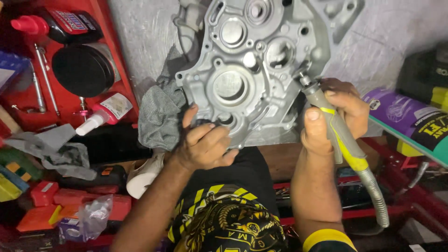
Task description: Cleaning a motorcycle engine casing using a pneumatic grinder
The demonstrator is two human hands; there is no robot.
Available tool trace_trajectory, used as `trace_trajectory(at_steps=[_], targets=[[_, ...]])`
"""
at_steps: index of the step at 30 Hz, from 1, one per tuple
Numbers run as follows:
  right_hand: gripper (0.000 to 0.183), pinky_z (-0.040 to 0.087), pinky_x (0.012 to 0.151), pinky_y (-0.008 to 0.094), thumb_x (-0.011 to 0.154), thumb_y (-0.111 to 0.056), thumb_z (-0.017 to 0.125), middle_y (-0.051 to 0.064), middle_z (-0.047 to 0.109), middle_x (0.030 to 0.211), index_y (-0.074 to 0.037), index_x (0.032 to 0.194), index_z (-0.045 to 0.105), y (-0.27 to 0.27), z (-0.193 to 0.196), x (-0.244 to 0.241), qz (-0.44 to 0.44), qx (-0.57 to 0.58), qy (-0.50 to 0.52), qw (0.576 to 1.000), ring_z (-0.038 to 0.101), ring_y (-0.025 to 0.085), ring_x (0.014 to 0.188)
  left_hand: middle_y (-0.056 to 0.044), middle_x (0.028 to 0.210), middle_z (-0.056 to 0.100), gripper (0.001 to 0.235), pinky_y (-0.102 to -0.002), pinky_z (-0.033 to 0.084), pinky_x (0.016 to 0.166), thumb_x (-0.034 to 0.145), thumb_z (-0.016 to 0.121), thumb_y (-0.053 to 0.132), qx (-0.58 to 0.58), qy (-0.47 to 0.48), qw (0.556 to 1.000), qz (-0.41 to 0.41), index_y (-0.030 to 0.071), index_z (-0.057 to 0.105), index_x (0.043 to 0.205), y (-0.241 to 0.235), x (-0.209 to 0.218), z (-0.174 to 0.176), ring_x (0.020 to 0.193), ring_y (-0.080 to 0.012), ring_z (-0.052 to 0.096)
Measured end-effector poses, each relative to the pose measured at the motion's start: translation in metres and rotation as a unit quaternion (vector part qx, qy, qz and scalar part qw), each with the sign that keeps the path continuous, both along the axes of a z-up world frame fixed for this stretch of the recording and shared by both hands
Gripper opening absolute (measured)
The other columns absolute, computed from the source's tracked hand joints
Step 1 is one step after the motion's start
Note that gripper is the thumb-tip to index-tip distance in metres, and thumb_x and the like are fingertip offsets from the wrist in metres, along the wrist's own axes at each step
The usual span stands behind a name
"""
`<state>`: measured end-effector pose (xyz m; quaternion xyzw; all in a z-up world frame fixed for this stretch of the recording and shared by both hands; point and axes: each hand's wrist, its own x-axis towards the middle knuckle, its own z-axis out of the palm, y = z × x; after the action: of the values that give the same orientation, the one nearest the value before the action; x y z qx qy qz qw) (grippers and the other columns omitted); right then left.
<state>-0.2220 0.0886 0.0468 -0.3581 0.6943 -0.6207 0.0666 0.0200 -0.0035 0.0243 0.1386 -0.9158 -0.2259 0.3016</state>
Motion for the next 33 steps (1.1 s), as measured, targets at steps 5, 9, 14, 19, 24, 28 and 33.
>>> trace_trajectory(at_steps=[5, 9, 14, 19, 24, 28, 33], targets=[[0.04, 0.047, 0.089, 0.043, 0.086, -0.038, 0.075, 0.015, 0.062, 0.086, -0.003, 0.098, 0.06, 0.0, -0.007, 0.0, 0.028, 0.059, 0.037, 0.997, 0.062, 0.029, 0.082, -0.002, 0.108, 0.067, 0.04, -0.067, 0.041, 0.105, 0.104, 0.053, 0.048, -0.012, -0.003, 1.0, 0.002, 0.015, 0.064, 0.083, -0.001, 0.009, -0.009, 0.097, -0.0212, 0.051], [0.037, 0.048, 0.089, 0.048, 0.093, -0.034, 0.071, 0.016, 0.063, 0.086, 0.0, 0.1, 0.058, -0.011, -0.002, 0.002, 0.08, 0.089, 0.112, 0.986, 0.06, 0.034, 0.078, -0.004, 0.11, 0.066, 0.044, -0.067, 0.044, 0.102, 0.104, 0.05, 0.05, -0.032, 0.012, 0.999, 0.012, 0.015, 0.06, 0.078, -0.001, 0.008, -0.014, 0.103, -0.0218, 0.046], [0.036, 0.043, 0.092, 0.048, 0.095, -0.034, 0.07, 0.015, 0.061, 0.088, -0.001, 0.101, 0.057, -0.016, 0.003, 0.004, 0.095, 0.116, 0.119, 0.982, 0.06, 0.033, 0.081, -0.002, 0.111, 0.068, 0.047, -0.066, 0.046, 0.099, 0.103, 0.049, 0.053, -0.034, 0.014, 0.999, 0.021, 0.016, 0.059, 0.076, 0.002, 0.009, -0.02, 0.102, -0.0212, 0.047], [0.037, 0.042, 0.091, 0.047, 0.093, -0.036, 0.071, 0.014, 0.063, 0.087, -0.001, 0.1, 0.06, -0.014, 0.0, 0.004, 0.08, 0.123, 0.135, 0.98, 0.062, 0.031, 0.08, -0.003, 0.11, 0.066, 0.046, -0.065, 0.047, 0.099, 0.104, 0.048, 0.051, -0.036, 0.025, 0.999, 0.023, 0.015, 0.059, 0.076, 0.0, 0.007, -0.018, 0.101, -0.0208, 0.047], [0.038, 0.043, 0.091, 0.048, 0.094, -0.037, 0.071, 0.013, 0.06, 0.088, -0.001, 0.1, 0.06, -0.013, 0.002, 0.005, 0.079, 0.123, 0.131, 0.981, 0.06, 0.032, 0.082, -0.003, 0.11, 0.068, 0.05, -0.064, 0.047, 0.099, 0.105, 0.046, 0.051, -0.041, 0.023, 0.999, 0.024, 0.015, 0.058, 0.073, -0.001, 0.006, -0.018, 0.103, -0.0214, 0.046], [0.036, 0.043, 0.091, 0.046, 0.094, -0.035, 0.072, 0.012, 0.061, 0.088, -0.001, 0.101, 0.06, -0.011, -0.001, 0.003, 0.085, 0.115, 0.123, 0.982, 0.061, 0.031, 0.082, -0.003, 0.111, 0.068, 0.051, -0.064, 0.047, 0.099, 0.105, 0.045, 0.052, -0.041, 0.024, 0.999, 0.026, 0.015, 0.058, 0.073, -0.001, 0.006, -0.018, 0.103, -0.0212, 0.045], [0.036, 0.043, 0.091, 0.046, 0.093, -0.035, 0.072, 0.012, 0.061, 0.088, -0.001, 0.099, 0.06, -0.014, 0.001, 0.004, 0.089, 0.106, 0.12, 0.983, 0.059, 0.031, 0.082, -0.004, 0.111, 0.069, 0.051, -0.063, 0.049, 0.097, 0.104, 0.044, 0.052, -0.047, 0.021, 0.998, 0.026, 0.014, 0.058, 0.074, -0.001, 0.006, -0.018, 0.104, -0.0215, 0.045]])
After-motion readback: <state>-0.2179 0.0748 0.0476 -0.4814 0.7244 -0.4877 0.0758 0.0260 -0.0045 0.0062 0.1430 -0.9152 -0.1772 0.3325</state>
